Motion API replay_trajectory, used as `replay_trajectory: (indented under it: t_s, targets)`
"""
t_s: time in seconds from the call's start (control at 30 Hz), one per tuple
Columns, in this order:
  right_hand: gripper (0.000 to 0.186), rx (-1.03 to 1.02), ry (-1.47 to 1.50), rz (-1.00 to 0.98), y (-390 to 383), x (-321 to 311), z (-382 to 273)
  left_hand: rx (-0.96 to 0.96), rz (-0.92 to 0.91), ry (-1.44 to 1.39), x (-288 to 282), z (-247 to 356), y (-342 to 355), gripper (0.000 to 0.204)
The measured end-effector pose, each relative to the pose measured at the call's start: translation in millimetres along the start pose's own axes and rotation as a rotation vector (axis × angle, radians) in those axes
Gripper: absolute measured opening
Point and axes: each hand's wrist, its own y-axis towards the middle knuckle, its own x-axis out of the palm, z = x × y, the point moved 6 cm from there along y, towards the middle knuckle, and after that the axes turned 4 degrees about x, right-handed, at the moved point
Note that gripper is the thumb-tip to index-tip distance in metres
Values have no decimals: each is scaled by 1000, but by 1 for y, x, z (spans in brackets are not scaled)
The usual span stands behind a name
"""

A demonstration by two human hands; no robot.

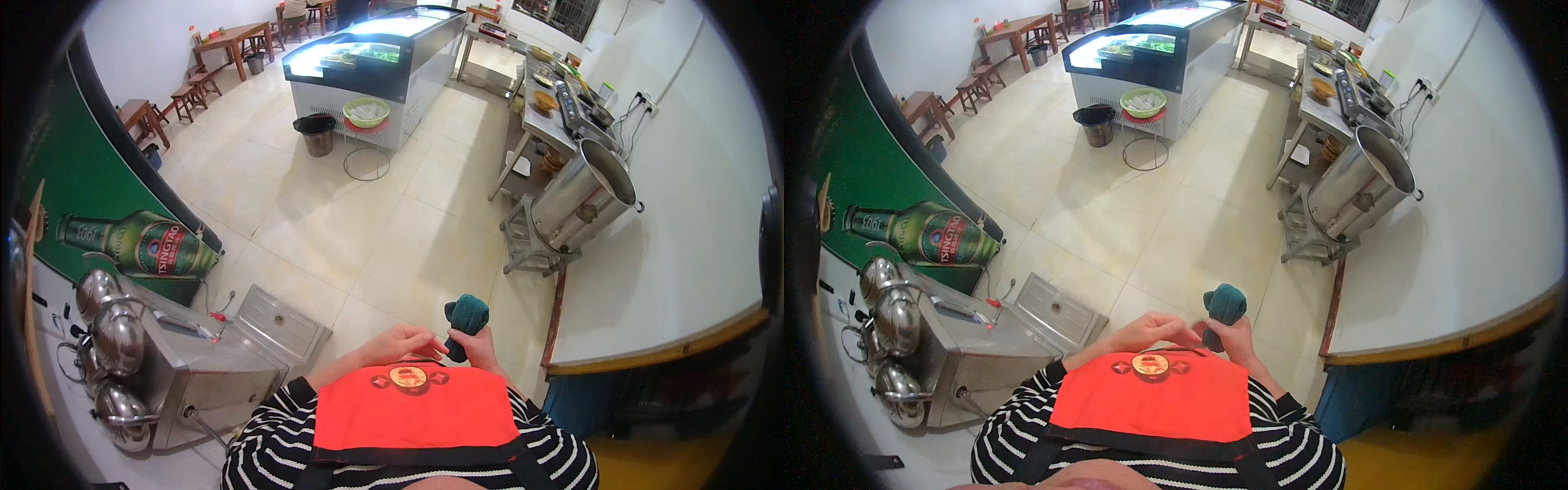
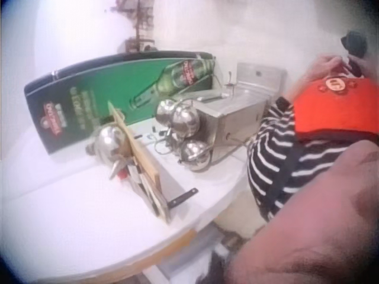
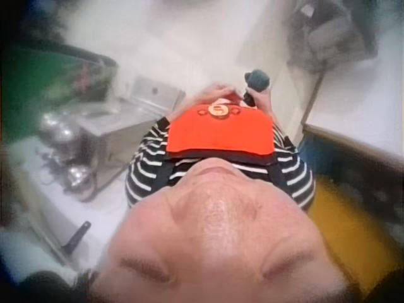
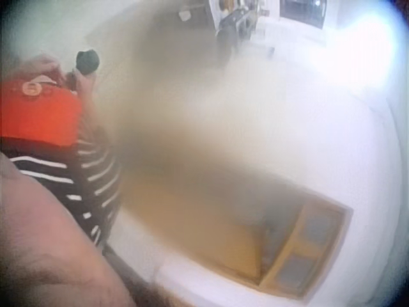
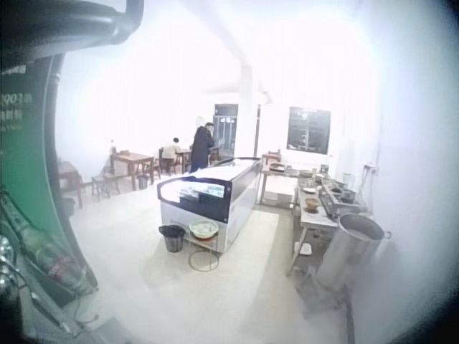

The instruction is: The person wipes the glass lid and interior of a refrigerated food display case using a green cloth, then moves to a wooden table and wipes its surface. The person handles the cloth with both hands and moves between the display case and the table.

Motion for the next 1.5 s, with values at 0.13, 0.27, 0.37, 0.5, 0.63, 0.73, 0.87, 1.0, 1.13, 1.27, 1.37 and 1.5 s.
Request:
replay_trajectory:
  t_s: [0.13,0.27,0.37,0.5,0.63,0.73,0.87,1.0,1.13,1.27,1.37,1.5]
  targets:
    - [35,62,2,15,82,-6,1,-32,381,166,-72,1,17,36]
    - [31,61,13,-12,176,-5,-12,-112,779,245,-154,20,18,34]
    - [32,62,16,-59,240,-2,-35,-174,920,200,-180,38,34,33]
    - [35,60,-9,-141,323,10,-82,11,856,207,-207,81,95,29]
    - [40,133,13,-283,385,40,-114,49,837,289,-231,110,138,26]
    - [40,142,0,-339,417,66,-119,-36,876,116,-255,121,148,32]
    - [33,168,-41,-301,455,85,-113,-6,961,-34,-306,138,156,59]
    - [37,174,-107,-172,507,85,-127,-22,909,230,-379,159,178,60]
    - [41,52,-114,-20,560,96,-177,47,945,146,-448,201,205,42]
    - [42,-10,-33,-134,600,149,-216,58,796,240,-507,266,221,40]
    - [50,-49,-58,-189,627,188,-225,131,719,276,-545,306,237,47]
    - [27,-2,-216,-245,657,221,-222,165,632,135,-567,340,255,59]
